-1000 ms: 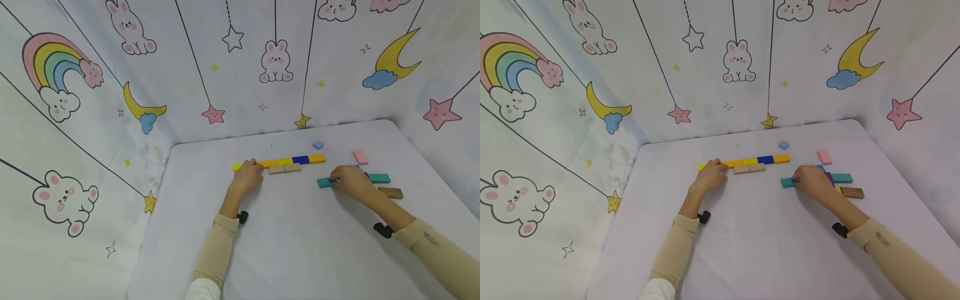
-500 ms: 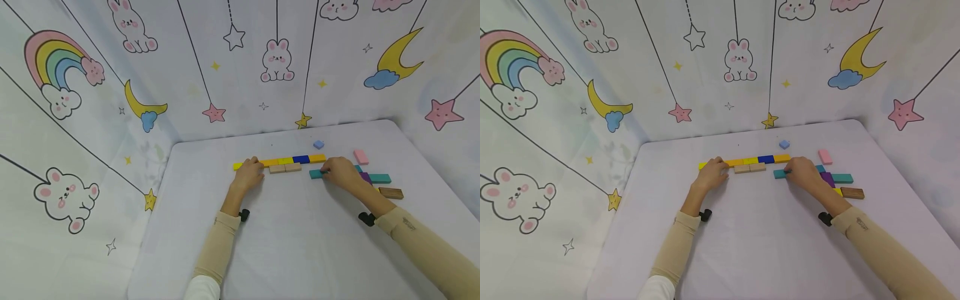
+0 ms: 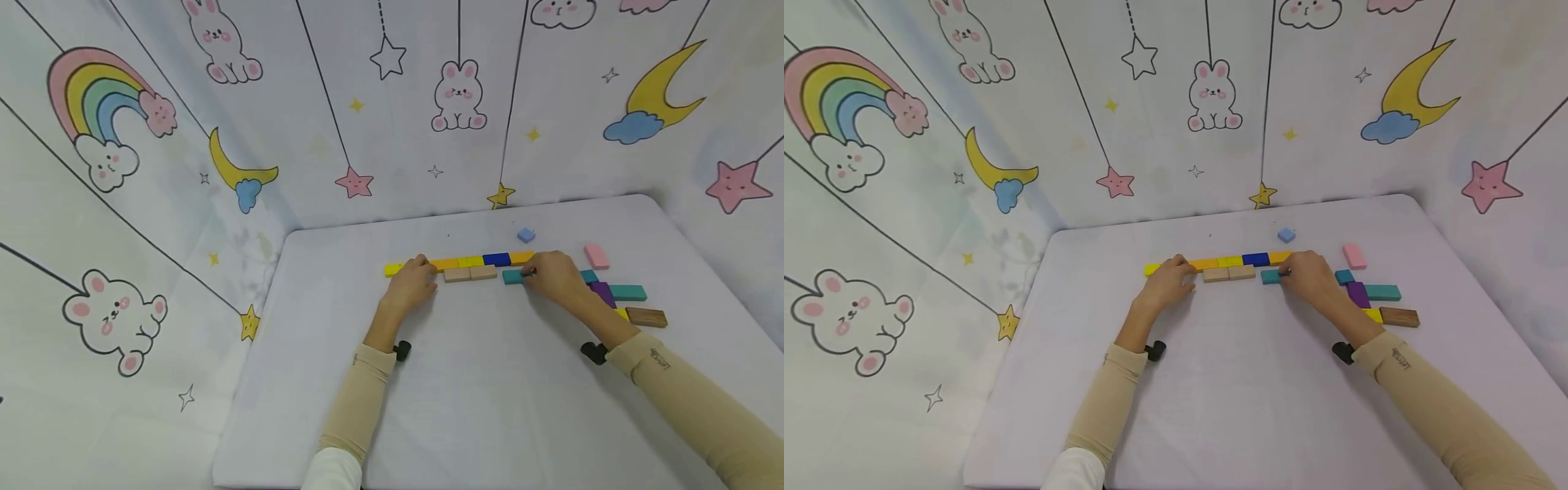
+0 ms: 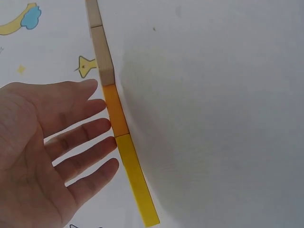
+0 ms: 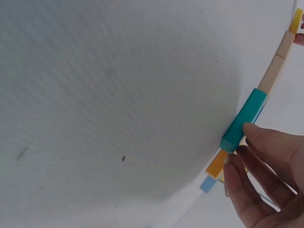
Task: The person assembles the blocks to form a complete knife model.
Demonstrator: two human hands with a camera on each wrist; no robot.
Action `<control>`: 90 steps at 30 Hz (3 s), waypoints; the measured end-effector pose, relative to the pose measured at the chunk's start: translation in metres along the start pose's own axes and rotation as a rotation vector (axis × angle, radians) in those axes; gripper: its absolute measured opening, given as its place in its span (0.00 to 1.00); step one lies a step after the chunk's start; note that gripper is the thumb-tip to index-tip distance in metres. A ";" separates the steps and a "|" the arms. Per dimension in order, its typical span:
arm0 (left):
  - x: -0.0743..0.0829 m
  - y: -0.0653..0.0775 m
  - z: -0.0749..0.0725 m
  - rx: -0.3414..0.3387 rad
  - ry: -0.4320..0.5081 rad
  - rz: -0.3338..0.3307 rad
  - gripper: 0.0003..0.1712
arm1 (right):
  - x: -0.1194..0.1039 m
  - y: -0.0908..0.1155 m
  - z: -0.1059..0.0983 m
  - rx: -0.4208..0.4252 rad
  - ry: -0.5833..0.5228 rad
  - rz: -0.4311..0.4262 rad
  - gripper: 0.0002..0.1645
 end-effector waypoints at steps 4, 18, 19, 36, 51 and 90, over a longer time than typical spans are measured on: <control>0.000 0.001 0.000 -0.006 0.011 0.018 0.23 | 0.003 -0.003 0.003 0.016 -0.002 0.009 0.09; 0.009 0.004 0.001 -0.045 -0.058 0.057 0.26 | 0.001 -0.009 0.005 0.075 -0.016 -0.011 0.07; 0.009 0.004 0.002 -0.045 -0.063 0.053 0.26 | 0.001 -0.010 0.006 0.075 -0.018 -0.014 0.07; 0.019 0.006 0.005 -0.023 -0.154 0.015 0.28 | -0.005 -0.017 0.006 0.056 -0.048 0.012 0.07; 0.025 0.006 0.004 -0.025 -0.201 -0.002 0.27 | -0.001 -0.025 0.008 0.006 0.010 -0.041 0.20; 0.021 0.003 0.006 -0.030 -0.199 -0.013 0.26 | -0.011 -0.051 0.005 -0.183 -0.018 -0.186 0.22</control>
Point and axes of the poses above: each hand's wrist, its own y-axis away from the middle knuckle, its own z-axis out of the palm, x = y × z, the point moved 2 cm from there along -y, towards the middle knuckle, and after that the axes turned 7 degrees about -z, right-handed, at the moved point
